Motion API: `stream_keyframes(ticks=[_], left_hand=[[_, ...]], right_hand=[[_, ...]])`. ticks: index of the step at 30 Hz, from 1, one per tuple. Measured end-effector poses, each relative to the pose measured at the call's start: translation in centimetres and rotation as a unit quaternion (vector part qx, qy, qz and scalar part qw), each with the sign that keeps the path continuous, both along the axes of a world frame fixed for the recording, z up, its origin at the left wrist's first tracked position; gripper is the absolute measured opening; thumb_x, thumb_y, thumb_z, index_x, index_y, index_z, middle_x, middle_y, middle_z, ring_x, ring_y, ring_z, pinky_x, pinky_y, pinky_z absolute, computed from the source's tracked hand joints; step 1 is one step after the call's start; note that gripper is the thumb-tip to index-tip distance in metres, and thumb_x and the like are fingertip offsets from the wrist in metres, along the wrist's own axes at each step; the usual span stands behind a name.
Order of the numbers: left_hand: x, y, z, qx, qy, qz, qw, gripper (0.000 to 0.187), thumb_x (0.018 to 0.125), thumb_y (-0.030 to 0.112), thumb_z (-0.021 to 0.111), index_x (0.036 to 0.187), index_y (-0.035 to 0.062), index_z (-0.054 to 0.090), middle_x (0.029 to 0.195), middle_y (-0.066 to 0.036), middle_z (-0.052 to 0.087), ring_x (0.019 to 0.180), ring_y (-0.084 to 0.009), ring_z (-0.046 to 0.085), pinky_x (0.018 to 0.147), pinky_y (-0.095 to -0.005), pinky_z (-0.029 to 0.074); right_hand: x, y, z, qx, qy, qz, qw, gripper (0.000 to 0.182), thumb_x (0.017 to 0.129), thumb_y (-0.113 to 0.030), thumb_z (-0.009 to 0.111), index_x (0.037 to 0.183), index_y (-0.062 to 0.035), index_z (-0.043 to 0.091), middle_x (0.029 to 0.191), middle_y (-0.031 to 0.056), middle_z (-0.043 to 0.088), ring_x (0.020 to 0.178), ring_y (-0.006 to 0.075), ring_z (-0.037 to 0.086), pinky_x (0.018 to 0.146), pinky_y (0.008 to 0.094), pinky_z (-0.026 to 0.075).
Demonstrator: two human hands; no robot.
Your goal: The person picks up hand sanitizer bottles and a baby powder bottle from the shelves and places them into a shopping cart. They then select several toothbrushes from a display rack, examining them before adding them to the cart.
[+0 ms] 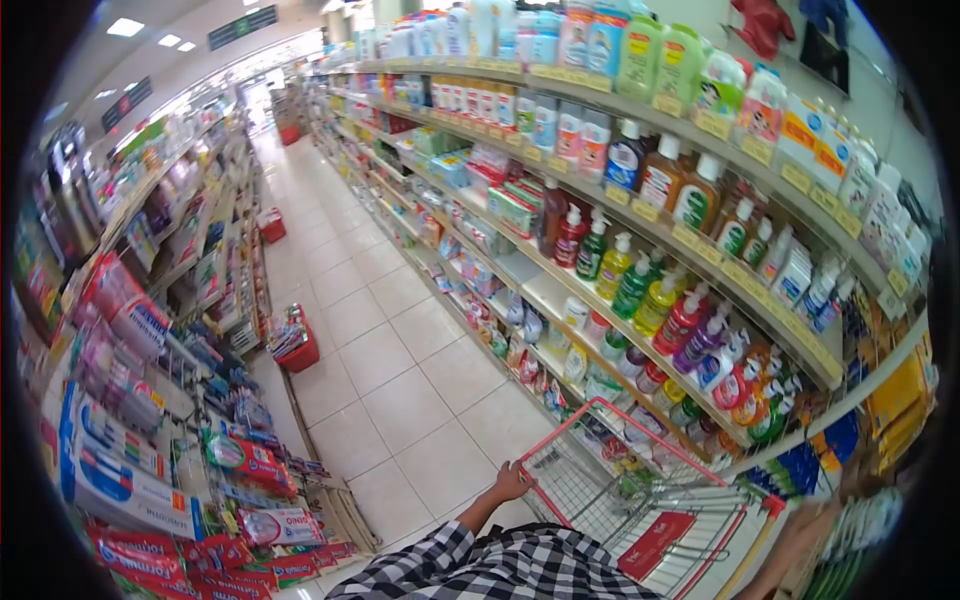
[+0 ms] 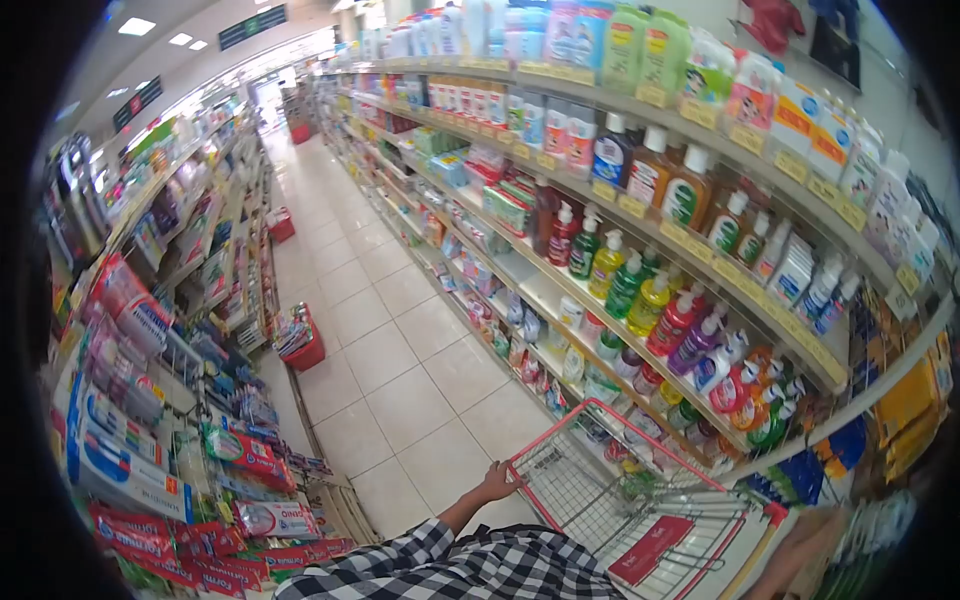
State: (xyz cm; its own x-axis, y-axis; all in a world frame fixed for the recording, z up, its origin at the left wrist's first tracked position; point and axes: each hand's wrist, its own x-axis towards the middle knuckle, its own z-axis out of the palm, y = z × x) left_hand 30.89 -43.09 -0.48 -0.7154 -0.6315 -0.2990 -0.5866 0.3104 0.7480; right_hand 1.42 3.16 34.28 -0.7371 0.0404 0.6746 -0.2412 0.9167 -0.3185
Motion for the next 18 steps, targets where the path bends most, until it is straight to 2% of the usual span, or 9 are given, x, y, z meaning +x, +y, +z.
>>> stream_keyframes(ticks=[3, 6, 7, 9, 11, 12, 14, 17, 18], left_hand=[[-0.8, 0.8, -1.7, -0.035, -0.019, -0.048, 0.998, 0.104, 0.074, 0.058, 0.068, 0.145, -0.003, 0.021, 0.137, -0.046, 0.022, 0.13, -0.0601, 0.021, 0.11, -0.056, 0.023], [-2.8, 1.1, -7.4, 0.019, -0.032, -0.062, 0.997, 0.115, 0.069, 0.059, 0.071, 0.145, -0.0071, 0.015, 0.14, -0.046, 0.015, 0.134, -0.0584, 0.011, 0.112, -0.0585, 0.013], [-3.1, 1.8, -8.6, 0.043, -0.031, -0.038, 0.998, 0.118, 0.067, 0.059, 0.073, 0.145, -0.0074, 0.015, 0.141, -0.045, 0.013, 0.135, -0.0571, 0.009, 0.112, -0.0583, 0.011], [-4.7, 2.5, -5.4, -0.004, -0.111, -0.067, 0.992, 0.114, 0.066, 0.051, 0.075, 0.144, -0.0087, 0.017, 0.142, -0.043, 0.011, 0.135, -0.0553, 0.009, 0.113, -0.0559, 0.01], [-4.3, 3.0, -6.4, 0.003, -0.07, -0.033, 0.997, 0.101, 0.066, 0.036, 0.073, 0.142, -0.0053, 0.022, 0.14, -0.039, 0.019, 0.131, -0.0526, 0.02, 0.111, -0.054, 0.018], [-4.2, 3.5, -5.8, 0.013, -0.079, -0.044, 0.996, 0.101, 0.066, 0.036, 0.073, 0.142, -0.0053, 0.022, 0.14, -0.039, 0.019, 0.131, -0.0526, 0.02, 0.111, -0.054, 0.018], [-4.3, 4.1, -3.9, 0.035, 0.035, 0.051, 0.997, 0.087, 0.064, 0.024, 0.069, 0.14, 0.0025, 0.032, 0.127, -0.033, 0.037, 0.118, -0.0455, 0.041, 0.107, -0.0536, 0.025], [-3.6, 4.2, -9.5, -0.03, 0.142, 0.059, 0.988, 0.081, 0.063, 0.018, 0.069, 0.137, 0.0087, 0.038, 0.116, -0.03, 0.044, 0.101, -0.0404, 0.054, 0.102, -0.0529, 0.031], [-3.6, 3.9, -7.1, 0.064, 0.07, 0.054, 0.994, 0.079, 0.061, 0.017, 0.07, 0.135, 0.0118, 0.042, 0.119, -0.03, 0.041, 0.09, -0.0359, 0.058, 0.101, -0.0503, 0.034]], right_hand=[[4.0, 11.5, -17.2, 0.028, -0.158, -0.239, 0.958, 0.075, 0.09, -0.047, 0.058, 0.14, 0.0033, 0.034, 0.142, 0.0297, 0.035, 0.134, 0.043, 0.03, 0.109, 0.0472, 0.029], [11.8, 14.7, -24.0, 0.051, -0.3, -0.229, 0.925, 0.077, 0.086, -0.045, 0.064, 0.136, 0.0066, 0.037, 0.134, 0.0316, 0.044, 0.126, 0.0425, 0.043, 0.104, 0.0465, 0.036], [14.2, 14.4, -24.6, 0.01, -0.423, -0.228, 0.877, 0.076, 0.085, -0.042, 0.067, 0.133, 0.0099, 0.039, 0.132, 0.032, 0.046, 0.126, 0.042, 0.044, 0.105, 0.0449, 0.035], [16.1, 7.5, -17.9, -0.014, -0.357, -0.249, 0.9, 0.07, 0.084, -0.041, 0.068, 0.123, 0.0125, 0.045, 0.114, 0.03, 0.059, 0.107, 0.0445, 0.058, 0.092, 0.0436, 0.047], [14.9, 13.2, -22.7, -0.077, -0.383, -0.186, 0.901, 0.056, 0.085, -0.04, 0.067, 0.1, 0.0125, 0.055, 0.083, 0.0241, 0.066, 0.071, 0.0383, 0.067, 0.063, 0.0423, 0.056], [15.4, 14.1, -22.0, -0.07, -0.389, -0.199, 0.897, 0.056, 0.085, -0.04, 0.067, 0.1, 0.0125, 0.055, 0.083, 0.0241, 0.066, 0.071, 0.0383, 0.067, 0.063, 0.0423, 0.056], [13.4, 12.4, -18.2, -0.357, -0.538, -0.144, 0.75, 0.044, 0.085, -0.036, 0.067, 0.08, 0.0054, 0.055, 0.06, 0.0162, 0.06, 0.046, 0.0271, 0.061, 0.041, 0.0381, 0.051], [12.6, 13.7, -19.4, -0.417, -0.553, -0.108, 0.713, 0.034, 0.084, -0.031, 0.066, 0.071, -0.0036, 0.051, 0.048, 0.0091, 0.05, 0.032, 0.0187, 0.049, 0.031, 0.0345, 0.044], [12.2, 14.2, -20.0, -0.422, -0.581, -0.104, 0.688, 0.034, 0.084, -0.031, 0.066, 0.069, -0.0057, 0.049, 0.046, 0.0056, 0.046, 0.031, 0.0189, 0.046, 0.032, 0.0339, 0.044]])
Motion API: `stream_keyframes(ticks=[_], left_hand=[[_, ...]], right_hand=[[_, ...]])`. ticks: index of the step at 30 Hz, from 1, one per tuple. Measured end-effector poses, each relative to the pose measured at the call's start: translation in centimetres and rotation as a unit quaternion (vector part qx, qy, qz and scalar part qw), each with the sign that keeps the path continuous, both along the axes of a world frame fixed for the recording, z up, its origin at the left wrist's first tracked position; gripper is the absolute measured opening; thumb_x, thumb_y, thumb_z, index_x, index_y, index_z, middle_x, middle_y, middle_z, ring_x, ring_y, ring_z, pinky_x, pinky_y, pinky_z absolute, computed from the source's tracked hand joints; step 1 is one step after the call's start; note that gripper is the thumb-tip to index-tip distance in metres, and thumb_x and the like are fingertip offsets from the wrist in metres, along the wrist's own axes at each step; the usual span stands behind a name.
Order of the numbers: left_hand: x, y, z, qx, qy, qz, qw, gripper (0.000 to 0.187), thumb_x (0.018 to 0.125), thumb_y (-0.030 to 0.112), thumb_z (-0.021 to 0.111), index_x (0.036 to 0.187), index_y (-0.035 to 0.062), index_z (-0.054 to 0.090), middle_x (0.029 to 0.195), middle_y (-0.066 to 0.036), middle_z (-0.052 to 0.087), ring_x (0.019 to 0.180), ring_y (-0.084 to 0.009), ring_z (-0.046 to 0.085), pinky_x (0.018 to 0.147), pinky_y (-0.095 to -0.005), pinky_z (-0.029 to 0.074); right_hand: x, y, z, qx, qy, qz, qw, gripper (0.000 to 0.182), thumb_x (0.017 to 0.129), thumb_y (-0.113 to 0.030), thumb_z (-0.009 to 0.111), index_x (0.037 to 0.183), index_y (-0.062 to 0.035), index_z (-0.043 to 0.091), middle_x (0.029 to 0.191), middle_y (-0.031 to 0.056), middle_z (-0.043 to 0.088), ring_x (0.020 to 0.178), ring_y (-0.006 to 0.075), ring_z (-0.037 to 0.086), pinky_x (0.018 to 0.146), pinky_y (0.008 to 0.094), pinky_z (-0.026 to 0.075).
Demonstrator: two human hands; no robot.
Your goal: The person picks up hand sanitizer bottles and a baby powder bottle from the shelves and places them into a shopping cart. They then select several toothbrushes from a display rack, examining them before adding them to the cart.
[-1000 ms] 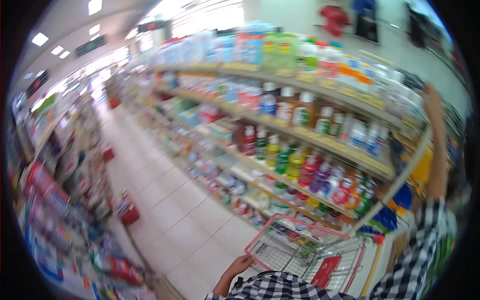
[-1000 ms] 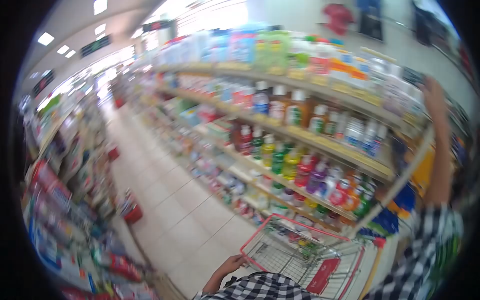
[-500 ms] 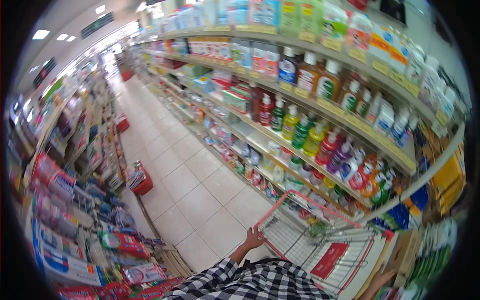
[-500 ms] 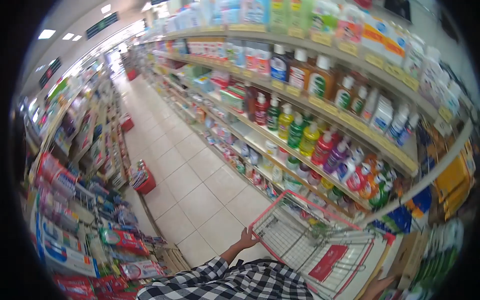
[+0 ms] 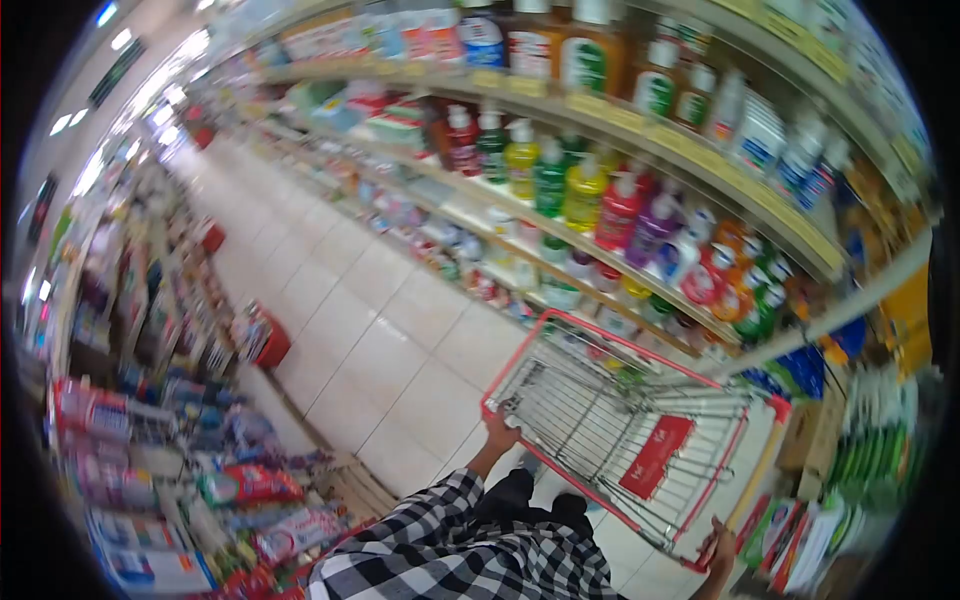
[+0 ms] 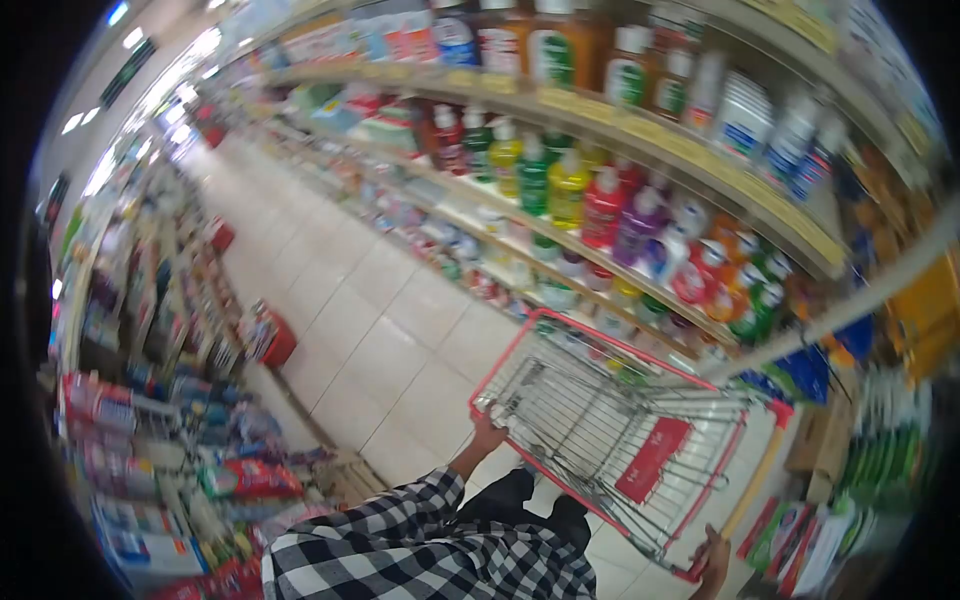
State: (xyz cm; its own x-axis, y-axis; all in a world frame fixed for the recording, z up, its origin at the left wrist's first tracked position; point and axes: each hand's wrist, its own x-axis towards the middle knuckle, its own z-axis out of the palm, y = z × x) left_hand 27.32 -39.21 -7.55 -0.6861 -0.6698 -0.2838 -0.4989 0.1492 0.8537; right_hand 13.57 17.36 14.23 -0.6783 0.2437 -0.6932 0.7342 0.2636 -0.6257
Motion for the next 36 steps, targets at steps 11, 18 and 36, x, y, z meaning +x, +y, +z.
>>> stream_keyframes(ticks=[11, 18, 36], left_hand=[[7.2, 1.5, 2.1, -0.154, -0.044, 0.081, 0.984, 0.083, 0.065, 0.018, 0.073, 0.139, 0.0173, 0.036, 0.133, -0.034, 0.03, 0.118, -0.0453, 0.041, 0.102, -0.0473, 0.037], [13.7, 4.9, 1.0, -0.132, 0.03, 0.258, 0.957, 0.109, 0.07, 0.007, 0.069, 0.151, 0.0094, -0.005, 0.139, -0.039, 0.014, 0.128, -0.0508, 0.028, 0.105, -0.0457, 0.035], [14.3, 16.1, 10.4, -0.1, -0.028, 0.483, 0.87, 0.089, 0.067, 0.001, 0.055, 0.147, 0.0043, 0.015, 0.135, -0.024, 0.041, 0.111, -0.0456, 0.052, 0.091, -0.0482, 0.047]], right_hand=[[-0.3, -0.9, 2.2, -0.114, -0.157, 0.121, 0.974, 0.042, 0.089, -0.036, 0.061, 0.057, -0.0147, 0.045, 0.043, 0.0013, 0.037, 0.037, 0.0196, 0.041, 0.047, 0.0378, 0.045], [0.5, -1.4, -0.8, -0.214, -0.162, 0.152, 0.951, 0.041, 0.085, -0.036, 0.062, 0.057, -0.0168, 0.039, 0.045, 0.0028, 0.042, 0.033, 0.0204, 0.042, 0.041, 0.0413, 0.047], [8.7, -16.8, 2.1, -0.047, -0.15, 0.517, 0.842, 0.054, 0.089, -0.054, 0.055, 0.085, -0.0016, 0.063, 0.072, 0.012, 0.064, 0.07, 0.0238, 0.063, 0.066, 0.0352, 0.053]])
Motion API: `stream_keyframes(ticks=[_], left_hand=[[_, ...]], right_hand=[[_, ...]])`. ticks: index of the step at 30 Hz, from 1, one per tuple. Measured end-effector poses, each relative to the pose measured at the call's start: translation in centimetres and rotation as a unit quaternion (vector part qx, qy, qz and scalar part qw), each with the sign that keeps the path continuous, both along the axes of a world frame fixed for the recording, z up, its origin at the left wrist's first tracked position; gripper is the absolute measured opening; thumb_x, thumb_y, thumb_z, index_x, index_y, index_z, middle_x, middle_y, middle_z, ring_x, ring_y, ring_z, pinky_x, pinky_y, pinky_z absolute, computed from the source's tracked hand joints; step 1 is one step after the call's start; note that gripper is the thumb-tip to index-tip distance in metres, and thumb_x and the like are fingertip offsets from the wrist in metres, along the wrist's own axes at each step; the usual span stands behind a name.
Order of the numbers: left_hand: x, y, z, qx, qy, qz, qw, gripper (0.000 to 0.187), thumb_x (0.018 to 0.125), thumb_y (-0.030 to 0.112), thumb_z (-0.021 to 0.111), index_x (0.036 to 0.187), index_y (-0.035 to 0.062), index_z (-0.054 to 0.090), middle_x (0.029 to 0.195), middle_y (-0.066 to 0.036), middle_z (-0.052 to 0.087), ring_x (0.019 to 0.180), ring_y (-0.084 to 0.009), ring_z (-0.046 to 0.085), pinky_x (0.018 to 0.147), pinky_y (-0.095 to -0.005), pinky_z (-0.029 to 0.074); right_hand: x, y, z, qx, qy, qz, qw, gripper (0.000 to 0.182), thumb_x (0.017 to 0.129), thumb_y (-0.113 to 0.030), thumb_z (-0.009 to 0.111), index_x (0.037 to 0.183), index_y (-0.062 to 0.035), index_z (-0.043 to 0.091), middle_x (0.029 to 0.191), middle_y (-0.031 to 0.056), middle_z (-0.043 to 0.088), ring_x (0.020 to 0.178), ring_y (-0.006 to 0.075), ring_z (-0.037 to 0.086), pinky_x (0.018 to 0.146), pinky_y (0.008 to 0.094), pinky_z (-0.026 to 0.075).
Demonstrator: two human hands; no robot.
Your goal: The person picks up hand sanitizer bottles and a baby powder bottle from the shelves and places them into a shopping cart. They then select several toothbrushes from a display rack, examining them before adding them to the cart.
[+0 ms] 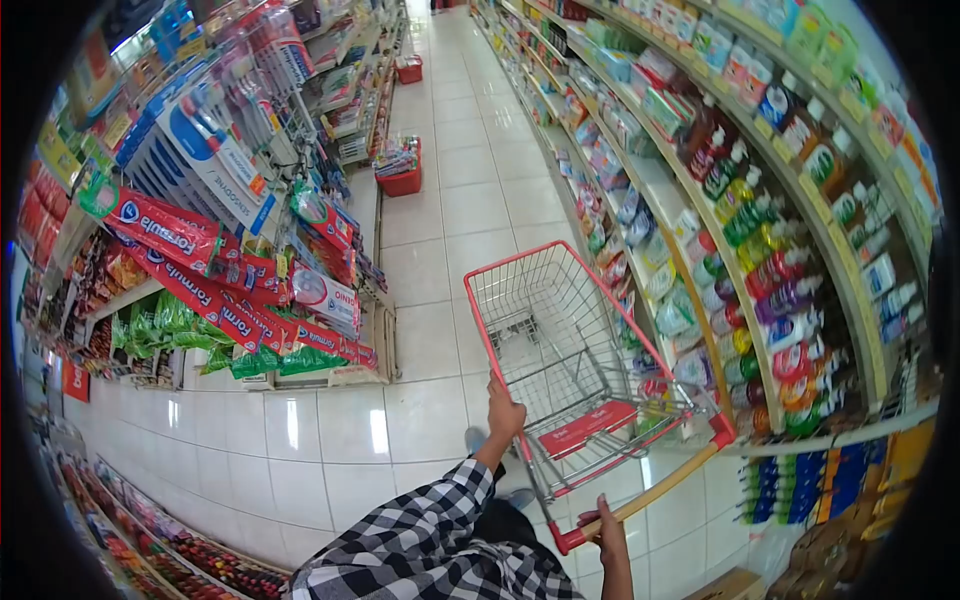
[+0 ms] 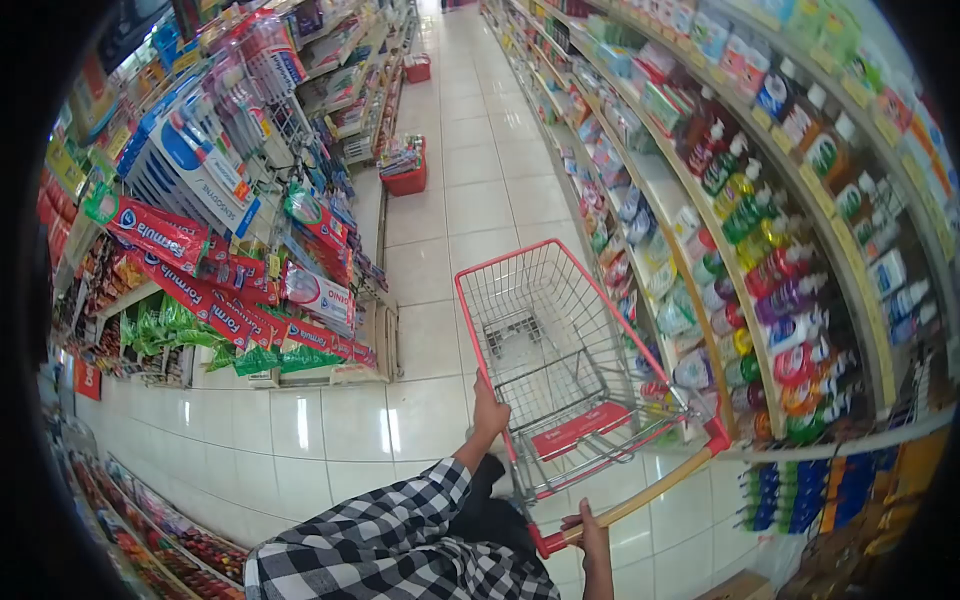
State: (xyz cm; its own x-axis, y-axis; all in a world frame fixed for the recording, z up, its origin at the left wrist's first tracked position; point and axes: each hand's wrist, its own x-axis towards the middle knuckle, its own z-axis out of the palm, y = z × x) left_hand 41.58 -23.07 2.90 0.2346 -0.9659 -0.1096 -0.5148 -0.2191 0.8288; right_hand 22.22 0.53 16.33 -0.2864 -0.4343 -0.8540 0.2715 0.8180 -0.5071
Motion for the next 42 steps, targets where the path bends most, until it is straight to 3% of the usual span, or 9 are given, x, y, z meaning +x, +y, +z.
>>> stream_keyframes(ticks=[4, 6, 11, 13, 19, 25, 33, 39, 42], left_hand=[[3.5, -5.5, 1.6, 0.001, -0.027, 0.012, 1.0, 0.088, 0.068, 0.002, 0.056, 0.147, 0.0079, 0.018, 0.136, -0.017, 0.043, 0.111, -0.0398, 0.054, 0.089, -0.0467, 0.048], [5.5, -8.2, 2.3, 0.015, -0.03, 0.023, 0.999, 0.087, 0.068, 0.002, 0.056, 0.147, 0.0079, 0.02, 0.135, -0.017, 0.045, 0.111, -0.0393, 0.054, 0.089, -0.0463, 0.048], [10.6, -15.3, 4.2, -0.016, -0.091, 0.029, 0.995, 0.076, 0.07, -0.001, 0.055, 0.142, 0.0073, 0.033, 0.121, -0.014, 0.053, 0.106, -0.036, 0.056, 0.086, -0.044, 0.049], [12.5, -17.8, 4.0, -0.014, -0.123, 0.037, 0.992, 0.072, 0.071, -0.001, 0.056, 0.14, 0.0075, 0.037, 0.12, -0.014, 0.053, 0.101, -0.0338, 0.058, 0.083, -0.0433, 0.05], [17.0, -25.1, 3.8, 0.068, -0.267, 0.003, 0.961, 0.075, 0.076, 0.009, 0.061, 0.144, 0.0071, 0.03, 0.137, -0.017, 0.043, 0.11, -0.035, 0.056, 0.083, -0.0455, 0.051], [19.3, -27.4, 7.8, 0.322, -0.216, -0.097, 0.917, 0.106, 0.079, 0.039, 0.065, 0.15, 0.0063, -0.007, 0.157, -0.021, -0.007, 0.142, -0.0426, 0.015, 0.107, -0.0557, 0.031], [22.1, -33.5, 5.9, 0.291, -0.256, 0.013, 0.922, 0.092, 0.074, 0.048, 0.068, 0.143, -0.0025, 0.033, 0.153, -0.028, 0.011, 0.139, -0.0455, 0.022, 0.111, -0.0491, 0.027], [31.2, -39.3, 1.2, 0.018, 0.027, 0.0, 0.999, 0.051, 0.081, 0.038, 0.069, 0.112, -0.002, 0.063, 0.082, -0.016, 0.068, 0.066, -0.0218, 0.065, 0.068, -0.0373, 0.051], [24.7, -36.5, 10.5, -0.05, -0.01, 0.099, 0.994, 0.048, 0.084, 0.037, 0.067, 0.116, 0.0022, 0.061, 0.094, -0.017, 0.067, 0.08, -0.025, 0.065, 0.076, -0.039, 0.05]], right_hand=[[-3.0, -3.4, -2.6, 0.044, 0.079, 0.212, 0.973, 0.074, 0.089, -0.067, 0.043, 0.127, -0.0043, 0.052, 0.11, 0.0138, 0.062, 0.09, 0.025, 0.063, 0.078, 0.0379, 0.052], [-6.7, -6.4, -1.0, -0.092, 0.107, -0.021, 0.99, 0.086, 0.089, -0.066, 0.044, 0.151, -0.0109, 0.018, 0.15, 0.0159, 0.028, 0.119, 0.0345, 0.05, 0.087, 0.0446, 0.05], [-12.0, -19.0, -2.1, -0.237, 0.341, -0.071, 0.907, 0.089, 0.085, -0.058, 0.06, 0.149, -0.0079, 0.024, 0.15, 0.0195, 0.027, 0.13, 0.0362, 0.04, 0.1, 0.0456, 0.041], [-9.6, -23.8, -2.0, -0.155, 0.652, 0.194, 0.717, 0.071, 0.08, -0.051, 0.068, 0.129, -0.0031, 0.051, 0.129, 0.026, 0.05, 0.108, 0.0374, 0.057, 0.088, 0.0421, 0.047], [-4.5, -31.5, 2.8, -0.133, 0.522, 0.314, 0.782, 0.054, 0.076, -0.053, 0.07, 0.091, -0.0013, 0.064, 0.078, 0.0178, 0.067, 0.077, 0.0375, 0.065, 0.072, 0.0446, 0.05], [0.0, -38.7, 4.0, -0.127, 0.401, 0.388, 0.82, 0.045, 0.088, -0.045, 0.057, 0.091, 0.0003, 0.064, 0.087, 0.0237, 0.066, 0.087, 0.0422, 0.064, 0.076, 0.0479, 0.048], [4.0, -46.8, 2.1, -0.163, 0.407, 0.392, 0.809, 0.043, 0.09, -0.04, 0.054, 0.093, 0.0009, 0.064, 0.091, 0.0276, 0.064, 0.091, 0.045, 0.061, 0.079, 0.0497, 0.047], [4.2, -55.0, 0.5, -0.232, 0.296, 0.495, 0.783, 0.044, 0.091, -0.039, 0.052, 0.102, 0.0035, 0.058, 0.091, 0.0296, 0.064, 0.092, 0.046, 0.062, 0.081, 0.0492, 0.049], [4.2, -59.3, 1.5, -0.222, 0.216, 0.524, 0.794, 0.054, 0.092, -0.042, 0.05, 0.124, 0.0023, 0.049, 0.092, 0.0298, 0.065, 0.095, 0.0437, 0.063, 0.084, 0.0499, 0.049]])
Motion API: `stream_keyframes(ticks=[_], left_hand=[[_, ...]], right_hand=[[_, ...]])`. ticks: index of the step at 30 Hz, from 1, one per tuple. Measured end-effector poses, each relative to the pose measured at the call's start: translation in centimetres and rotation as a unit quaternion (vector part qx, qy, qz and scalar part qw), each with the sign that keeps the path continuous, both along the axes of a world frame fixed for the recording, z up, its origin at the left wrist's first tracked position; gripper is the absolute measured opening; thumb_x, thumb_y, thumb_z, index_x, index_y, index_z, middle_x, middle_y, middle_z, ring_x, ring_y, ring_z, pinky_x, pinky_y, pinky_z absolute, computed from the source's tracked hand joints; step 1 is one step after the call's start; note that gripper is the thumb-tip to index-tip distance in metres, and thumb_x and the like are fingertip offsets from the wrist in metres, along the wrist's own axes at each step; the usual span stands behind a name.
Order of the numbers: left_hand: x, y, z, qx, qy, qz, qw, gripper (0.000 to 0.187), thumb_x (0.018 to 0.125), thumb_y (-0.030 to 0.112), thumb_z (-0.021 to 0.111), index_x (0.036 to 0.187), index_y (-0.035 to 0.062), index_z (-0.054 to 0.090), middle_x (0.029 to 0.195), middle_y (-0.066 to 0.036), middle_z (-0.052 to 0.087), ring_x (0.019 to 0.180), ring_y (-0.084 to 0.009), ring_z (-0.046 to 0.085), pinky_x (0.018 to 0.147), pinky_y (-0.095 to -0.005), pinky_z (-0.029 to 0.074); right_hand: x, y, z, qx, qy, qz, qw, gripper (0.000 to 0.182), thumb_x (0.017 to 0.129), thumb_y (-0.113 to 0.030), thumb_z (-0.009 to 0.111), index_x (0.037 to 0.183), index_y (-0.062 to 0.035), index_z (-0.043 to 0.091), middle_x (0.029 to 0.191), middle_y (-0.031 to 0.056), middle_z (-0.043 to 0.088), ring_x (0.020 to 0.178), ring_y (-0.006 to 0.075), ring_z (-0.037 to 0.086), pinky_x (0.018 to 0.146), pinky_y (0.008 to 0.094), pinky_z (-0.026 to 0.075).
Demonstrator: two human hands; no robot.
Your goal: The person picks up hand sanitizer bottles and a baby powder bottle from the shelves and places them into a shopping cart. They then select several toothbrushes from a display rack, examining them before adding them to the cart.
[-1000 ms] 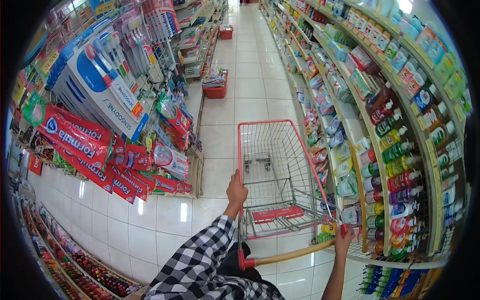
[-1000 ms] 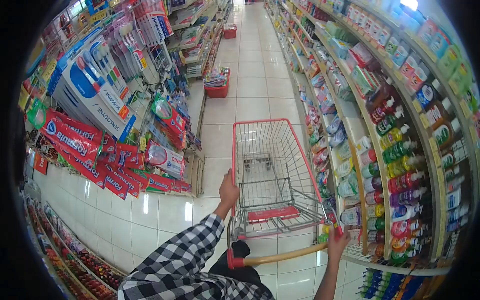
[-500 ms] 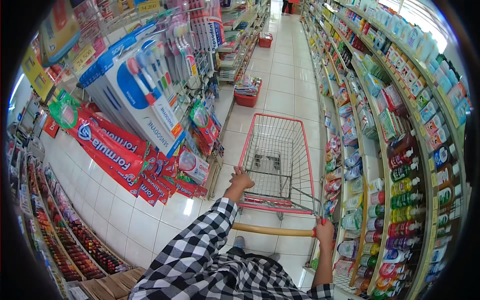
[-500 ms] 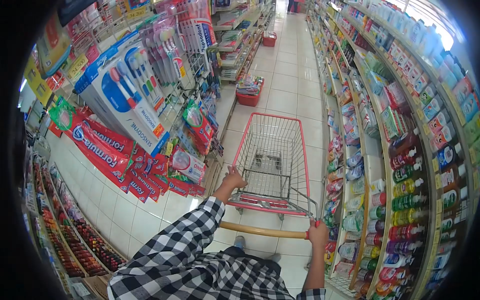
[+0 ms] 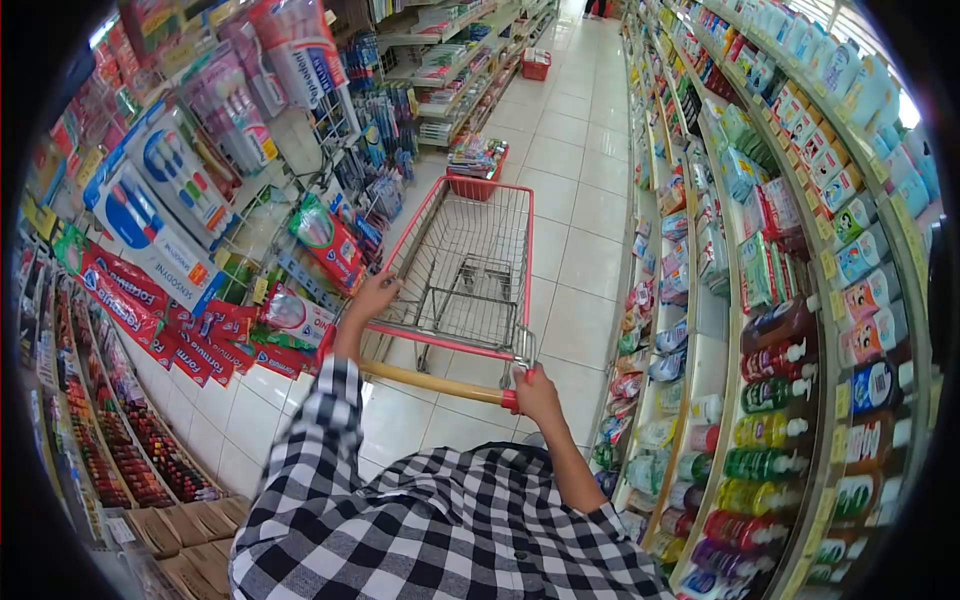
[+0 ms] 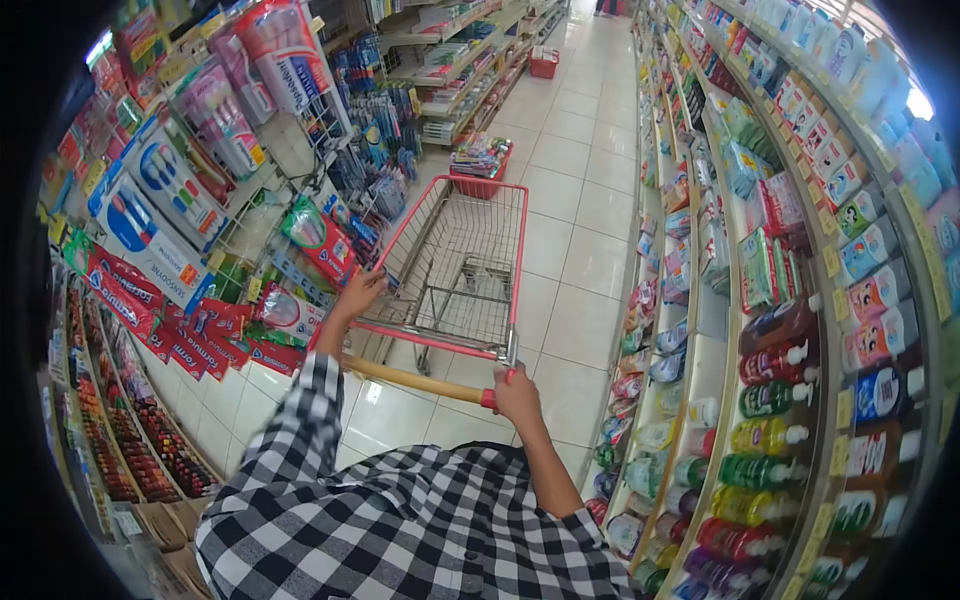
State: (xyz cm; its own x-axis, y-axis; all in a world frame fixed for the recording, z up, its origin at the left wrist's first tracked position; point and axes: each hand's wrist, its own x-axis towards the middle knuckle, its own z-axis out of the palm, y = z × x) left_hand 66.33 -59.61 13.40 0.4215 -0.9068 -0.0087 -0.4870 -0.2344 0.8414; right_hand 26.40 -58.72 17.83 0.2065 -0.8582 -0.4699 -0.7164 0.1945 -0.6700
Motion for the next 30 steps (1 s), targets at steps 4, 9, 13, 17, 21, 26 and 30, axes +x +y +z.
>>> stream_keyframes(ticks=[4, 9, 13, 17, 21, 26, 30], left_hand=[[-10.5, 4.2, 3.2, 0.051, -0.31, 0.239, 0.919, 0.068, 0.079, 0.037, 0.069, 0.136, 0.0088, 0.046, 0.146, -0.023, 0.029, 0.138, -0.0373, 0.024, 0.108, -0.0581, 0.019], [-16.9, -0.8, 2.7, 0.072, -0.23, 0.421, 0.875, 0.091, 0.071, 0.032, 0.075, 0.147, 0.0132, 0.029, 0.157, -0.018, 0.006, 0.144, -0.0403, 0.004, 0.111, -0.0624, 0.004], [-14.6, -3.8, 1.6, 0.105, -0.278, 0.434, 0.85, 0.09, 0.067, 0.022, 0.074, 0.146, 0.0151, 0.032, 0.156, -0.018, 0.01, 0.144, -0.0417, 0.005, 0.111, -0.063, 0.006], [-10.5, -7.5, 0.7, 0.082, -0.293, 0.416, 0.857, 0.087, 0.067, 0.017, 0.074, 0.145, 0.0175, 0.036, 0.156, -0.017, 0.013, 0.144, -0.0411, 0.007, 0.112, -0.0623, 0.008], [-7.9, -10.5, 2.2, 0.081, -0.287, 0.417, 0.858, 0.08, 0.066, 0.014, 0.074, 0.14, 0.0157, 0.042, 0.155, -0.017, 0.016, 0.143, -0.0421, 0.009, 0.111, -0.0637, 0.011], [-4.8, -14.1, 1.5, 0.032, -0.316, 0.419, 0.851, 0.075, 0.07, 0.011, 0.071, 0.139, 0.0141, 0.042, 0.154, -0.019, 0.018, 0.142, -0.0438, 0.013, 0.113, -0.0565, 0.013], [-2.4, -15.7, -2.1, -0.045, -0.319, 0.454, 0.831, 0.074, 0.073, 0.003, 0.067, 0.141, 0.0101, 0.038, 0.148, -0.021, 0.032, 0.139, -0.0391, 0.025, 0.115, -0.0467, 0.016]], right_hand=[[0.9, -6.8, 0.5, 0.069, -0.07, 0.068, 0.993, 0.064, 0.091, -0.044, 0.051, 0.131, 0.0039, 0.038, 0.096, 0.0331, 0.063, 0.096, 0.0447, 0.063, 0.086, 0.0489, 0.049], [1.7, -13.4, -1.4, 0.025, -0.015, 0.153, 0.988, 0.065, 0.09, -0.045, 0.051, 0.129, 0.0053, 0.037, 0.101, 0.0347, 0.062, 0.099, 0.0486, 0.06, 0.088, 0.0496, 0.047], [3.0, -17.9, -1.3, 0.022, 0.008, 0.238, 0.971, 0.068, 0.089, -0.05, 0.047, 0.127, 0.0055, 0.037, 0.101, 0.0341, 0.062, 0.099, 0.0465, 0.061, 0.087, 0.0493, 0.047], [5.2, -22.3, -0.6, 0.066, 0.04, 0.364, 0.928, 0.088, 0.089, -0.058, 0.044, 0.142, 0.0074, 0.021, 0.1, 0.0322, 0.063, 0.098, 0.0454, 0.062, 0.086, 0.0475, 0.048], [7.4, -27.5, 0.9, 0.094, 0.026, 0.447, 0.889, 0.099, 0.086, -0.068, 0.043, 0.145, 0.0069, 0.016, 0.107, 0.0315, 0.062, 0.103, 0.0436, 0.061, 0.088, 0.0451, 0.048], [4.7, -43.5, -5.2, 0.289, -0.2, 0.424, 0.835, 0.066, 0.093, -0.053, 0.05, 0.131, 0.0004, 0.049, 0.113, 0.0145, 0.063, 0.096, 0.0207, 0.063, 0.086, 0.0326, 0.049], [-2.2, -58.7, -11.4, 0.226, -0.169, 0.168, 0.944, 0.047, 0.092, -0.045, 0.056, 0.118, -0.0064, 0.06, 0.1, 0.0089, 0.069, 0.083, 0.017, 0.066, 0.071, 0.0274, 0.049]])
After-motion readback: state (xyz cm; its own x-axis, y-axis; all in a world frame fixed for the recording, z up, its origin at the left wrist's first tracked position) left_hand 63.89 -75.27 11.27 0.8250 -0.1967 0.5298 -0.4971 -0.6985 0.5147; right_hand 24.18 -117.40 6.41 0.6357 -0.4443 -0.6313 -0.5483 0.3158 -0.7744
